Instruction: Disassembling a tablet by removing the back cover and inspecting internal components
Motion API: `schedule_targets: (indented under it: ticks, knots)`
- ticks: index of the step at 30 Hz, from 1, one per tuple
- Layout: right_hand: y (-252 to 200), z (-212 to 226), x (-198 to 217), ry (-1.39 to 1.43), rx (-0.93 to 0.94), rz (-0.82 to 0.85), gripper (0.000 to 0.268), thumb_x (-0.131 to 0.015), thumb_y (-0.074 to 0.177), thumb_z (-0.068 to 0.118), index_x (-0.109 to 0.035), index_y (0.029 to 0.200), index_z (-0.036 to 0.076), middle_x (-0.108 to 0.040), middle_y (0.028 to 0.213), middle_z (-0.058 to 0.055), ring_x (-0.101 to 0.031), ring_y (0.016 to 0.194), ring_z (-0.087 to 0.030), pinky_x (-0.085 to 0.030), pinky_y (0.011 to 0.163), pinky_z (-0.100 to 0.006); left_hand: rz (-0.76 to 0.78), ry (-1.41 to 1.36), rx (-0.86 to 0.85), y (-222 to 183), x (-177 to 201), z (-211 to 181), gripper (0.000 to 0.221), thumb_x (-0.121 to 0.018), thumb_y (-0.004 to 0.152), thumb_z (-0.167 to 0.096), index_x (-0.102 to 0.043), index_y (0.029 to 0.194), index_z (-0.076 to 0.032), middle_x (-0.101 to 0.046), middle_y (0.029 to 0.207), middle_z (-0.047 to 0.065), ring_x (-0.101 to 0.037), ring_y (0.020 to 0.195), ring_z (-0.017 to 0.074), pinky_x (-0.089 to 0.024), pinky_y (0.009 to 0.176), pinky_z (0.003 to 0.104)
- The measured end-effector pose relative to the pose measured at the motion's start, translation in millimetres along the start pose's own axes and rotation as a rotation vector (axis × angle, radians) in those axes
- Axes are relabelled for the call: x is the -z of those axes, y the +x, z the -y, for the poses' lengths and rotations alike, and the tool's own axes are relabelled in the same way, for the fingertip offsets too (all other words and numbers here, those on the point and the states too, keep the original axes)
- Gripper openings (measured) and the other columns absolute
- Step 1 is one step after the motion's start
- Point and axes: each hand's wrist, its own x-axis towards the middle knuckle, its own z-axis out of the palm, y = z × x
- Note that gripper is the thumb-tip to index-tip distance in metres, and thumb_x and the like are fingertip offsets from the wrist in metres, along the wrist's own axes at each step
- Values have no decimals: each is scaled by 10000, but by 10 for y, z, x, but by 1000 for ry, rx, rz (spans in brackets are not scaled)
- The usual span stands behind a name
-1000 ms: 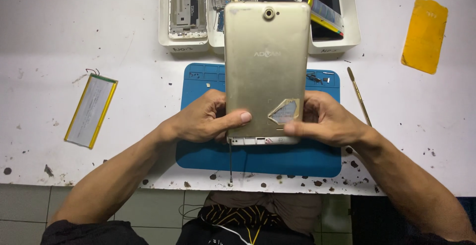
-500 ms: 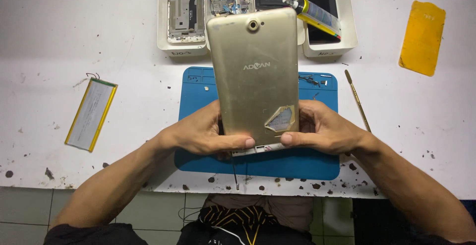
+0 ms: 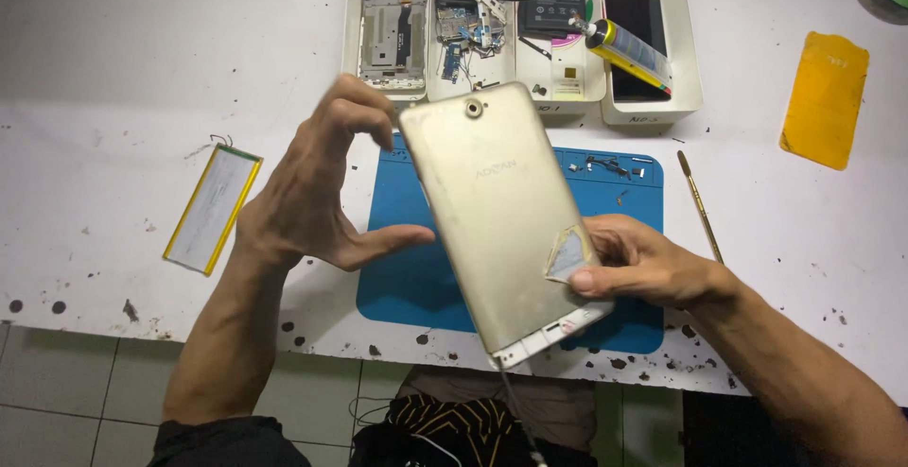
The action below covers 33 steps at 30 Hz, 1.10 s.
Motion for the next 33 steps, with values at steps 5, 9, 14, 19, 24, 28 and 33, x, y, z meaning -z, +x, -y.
schedule_targets:
  ticks: [5,9,14,19,24,28,33]
  knots:
    - [-47,-97,121,129,-37,37,261,-756,898,226,-625,931,3,-524,647,19,-462,514,-95,-315,460,-225,44,327,-209,35,87,-85,638,-830,965,-536,-565,1429,-187,-529,1450,210,-476,1338,370,-474,1130,565]
    - [-166,-179,223,257,-84,64,288,-787,871,214,-590,869,4,-507,601,22,-459,459,-103,-311,398,-234,78,351,-238,25,64,-88,551,-881,1023,-300,-534,1446,-241,-547,1515,126,-547,1391,396,-516,1120,587]
    - [-203,-292,290,333,-121,149,303,-832,821,178,-599,795,-13,-502,569,-3,-397,441,-122,-243,410,-258,-53,36,-347,131,28,-197,113,-695,1009,-67,-710,1090,10,-754,1115,140,-744,1028,386,-601,895,514]
    - [-44,150,-5,38,-128,-41,627,-752,817,449,-619,1163,-57,-691,843,-55,-642,615,-146,-457,469,-248,-55,-40,-376,-14,-50,-119,114,-748,964,-3,-722,1058,55,-763,1067,202,-775,968,352,-681,897,446]
    - [-102,635,-241,-667,-133,-217,1142,-313,774,987,-402,1554,159,-589,1532,-168,-606,1406,-293,-428,1153,-566,-82,-36,-338,-117,-22,-122,139,-775,959,-9,-719,1077,37,-773,1067,184,-779,942,348,-686,835,424]
    - [-463,726,-47,-952,-7,-18,899,-225,932,746,-457,1486,78,-464,1628,-165,-367,1560,-328,-254,1251,-533,-84,6,-299,-122,8,-145,191,-803,953,-32,-706,1113,9,-781,1082,163,-790,949,341,-682,832,417]
    - [-579,1150,-822,-1640,123,-153,1225,-481,555,929,-500,1484,131,-637,1472,14,-637,1325,-154,-458,1104,-447,-56,52,-286,-118,-47,-189,161,-781,968,-39,-695,1096,11,-781,1073,162,-777,927,339,-665,790,409]
